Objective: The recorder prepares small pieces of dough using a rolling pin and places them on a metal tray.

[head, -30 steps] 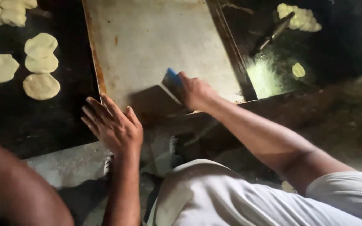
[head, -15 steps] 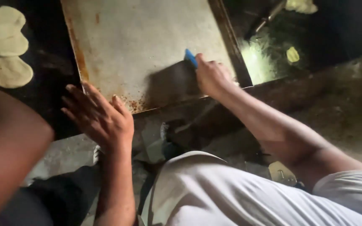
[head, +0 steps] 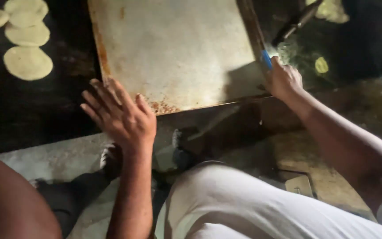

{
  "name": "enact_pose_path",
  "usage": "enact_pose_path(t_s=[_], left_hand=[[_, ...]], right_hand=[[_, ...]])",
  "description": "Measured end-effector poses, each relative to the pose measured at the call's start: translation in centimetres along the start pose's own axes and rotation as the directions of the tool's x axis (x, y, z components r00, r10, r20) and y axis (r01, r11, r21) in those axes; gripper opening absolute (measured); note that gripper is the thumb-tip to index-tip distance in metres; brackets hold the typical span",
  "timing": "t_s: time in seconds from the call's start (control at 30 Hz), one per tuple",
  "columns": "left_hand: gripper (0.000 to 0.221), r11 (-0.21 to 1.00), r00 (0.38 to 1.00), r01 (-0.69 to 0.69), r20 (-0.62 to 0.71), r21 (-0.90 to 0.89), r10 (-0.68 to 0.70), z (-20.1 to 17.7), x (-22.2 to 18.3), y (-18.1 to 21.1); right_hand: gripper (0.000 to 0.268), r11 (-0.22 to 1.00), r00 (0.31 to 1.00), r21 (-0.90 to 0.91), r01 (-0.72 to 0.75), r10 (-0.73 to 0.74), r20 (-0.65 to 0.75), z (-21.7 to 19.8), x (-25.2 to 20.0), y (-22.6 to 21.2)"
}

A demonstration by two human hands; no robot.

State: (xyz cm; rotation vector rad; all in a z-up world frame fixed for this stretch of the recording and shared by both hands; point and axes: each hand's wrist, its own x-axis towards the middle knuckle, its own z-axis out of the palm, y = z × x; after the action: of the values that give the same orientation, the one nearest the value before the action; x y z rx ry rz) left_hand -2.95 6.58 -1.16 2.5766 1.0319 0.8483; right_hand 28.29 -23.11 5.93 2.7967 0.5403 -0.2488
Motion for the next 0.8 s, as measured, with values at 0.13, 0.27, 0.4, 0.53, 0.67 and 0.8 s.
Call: enact_pose_path(t_s=[0.13, 0.27, 0.4, 0.53, 0.67, 0.8], left_hand=[[0.062, 1.0, 1.0, 0.016, 0.014, -0.011, -0.016, 0.8, -0.9, 0.4], [0.061, 0.999, 1.0, -0.007, 0.008, 0.032, 0.006, 1.0, -0.6, -0.3], [0.063, 1.0, 0.997, 0.002, -0.078, 0.0, -0.002, 2.0, -0.4, 0.3], [0.066, 0.999, 0.999, 0.031, -0.026, -0.011, -0.031, 0.3, -0.8, 0.4], [0.071, 0.997, 0.998, 0.059, -0.022, -0.057, -0.06, 0.6, -0.2, 0.5], [0.069, 0.997, 0.999, 0.029, -0.018, -0.071, -0.03, 0.3, -0.3, 0.5]], right_hand=[[0.044, 0.899, 0.973, 0.373, -0.231, 0.223, 0.066, -0.7, -1.7, -6.9], [0.051, 0.929, 0.98, 0.362, 0.08, -0.14, 0.144, -3.4, -4.7, -19.7], [0.055, 0.879, 0.949, 0.382, 0.286, -0.315, 0.014, -1.1, -2.7, -17.8], [0.034, 0.843, 0.98, 0.526, 0.109, -0.18, 0.086, 2.7, 1.8, -2.0], [0.038, 0.441, 0.952, 0.88, 0.176, -0.305, -0.037, 6.1, 2.0, 4.2], [0.038, 0.794, 0.984, 0.608, 0.002, -0.111, 0.142, 2.3, -0.9, -15.3]])
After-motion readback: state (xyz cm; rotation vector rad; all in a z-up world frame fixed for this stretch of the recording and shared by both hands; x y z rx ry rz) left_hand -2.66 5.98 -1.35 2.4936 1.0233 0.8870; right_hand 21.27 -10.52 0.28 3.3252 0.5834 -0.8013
